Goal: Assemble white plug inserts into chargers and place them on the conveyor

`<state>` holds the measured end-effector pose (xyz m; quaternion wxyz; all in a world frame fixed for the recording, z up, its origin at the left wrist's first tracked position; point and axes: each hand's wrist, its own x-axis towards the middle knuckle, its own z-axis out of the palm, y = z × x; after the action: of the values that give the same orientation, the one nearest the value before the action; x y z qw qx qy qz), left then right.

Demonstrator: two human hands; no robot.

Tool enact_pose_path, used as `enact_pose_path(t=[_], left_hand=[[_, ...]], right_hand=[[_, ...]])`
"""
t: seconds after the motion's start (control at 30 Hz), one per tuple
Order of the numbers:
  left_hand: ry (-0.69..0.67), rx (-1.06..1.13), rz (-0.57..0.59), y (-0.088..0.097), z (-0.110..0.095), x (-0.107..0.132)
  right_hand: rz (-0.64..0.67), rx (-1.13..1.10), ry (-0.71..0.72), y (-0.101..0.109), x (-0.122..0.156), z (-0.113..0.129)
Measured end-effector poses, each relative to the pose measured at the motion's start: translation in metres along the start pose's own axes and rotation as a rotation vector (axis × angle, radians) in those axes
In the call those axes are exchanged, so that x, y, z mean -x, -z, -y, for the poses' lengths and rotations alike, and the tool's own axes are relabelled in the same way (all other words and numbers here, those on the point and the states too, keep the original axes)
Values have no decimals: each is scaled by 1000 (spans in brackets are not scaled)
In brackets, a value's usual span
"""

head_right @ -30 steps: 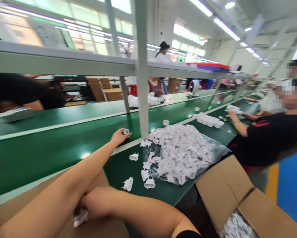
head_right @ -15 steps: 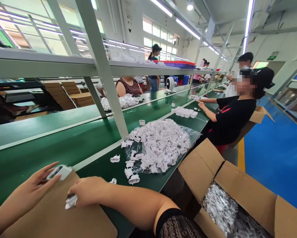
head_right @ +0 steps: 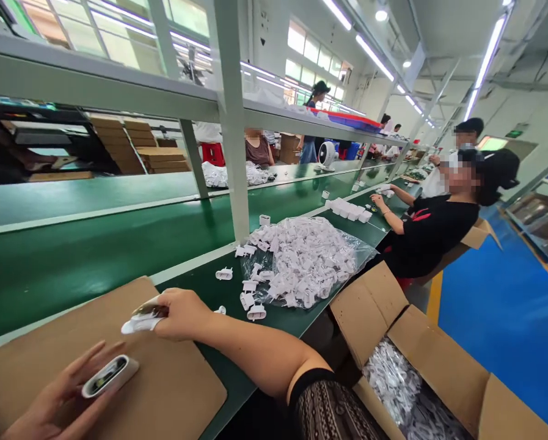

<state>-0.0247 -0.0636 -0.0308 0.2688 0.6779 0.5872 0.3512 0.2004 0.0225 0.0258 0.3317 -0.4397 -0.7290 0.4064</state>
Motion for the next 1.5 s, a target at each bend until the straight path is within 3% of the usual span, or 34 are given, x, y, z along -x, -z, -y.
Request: enact_pose_path(t=[0.07,0.1,0.17,0.2,0.37,0.53,0.63,0.8,1.0,1.13,1.33,1.5], left_hand=[[81,121,-126,0,-18,0],[94,100,-132,2,-27,1],[37,84,6,5,-41,1],[-3,94,23,7,-45,1],[-97,172,20,12,-35,-5],[-118,223,9,11,-31,-4],[-154,243,14,11,-30,-3],[-185,243,19,14,-29,-5],[-160,255,17,17,-33,-4],[-165,261,5,17,-32,-3],[-154,244,18,16,-31,-4],[-185,244,7,16,-30,-5]], right_hand=[[0,-141,-27,-1,-1,-1],[12,-234,-41,-1,0,1],[63,-417,-73,-1,4,6],[70,-482,-101,0,5,9],[207,-575,-278,6,-5,17],[259,-543,-295,-1,-3,22],[167,-387,-157,-8,6,26],[68,64,265,-14,19,37],[135,-154,124,-12,21,40],[221,-168,137,-9,18,37],[110,274,427,-9,19,39],[171,499,542,-13,17,39]])
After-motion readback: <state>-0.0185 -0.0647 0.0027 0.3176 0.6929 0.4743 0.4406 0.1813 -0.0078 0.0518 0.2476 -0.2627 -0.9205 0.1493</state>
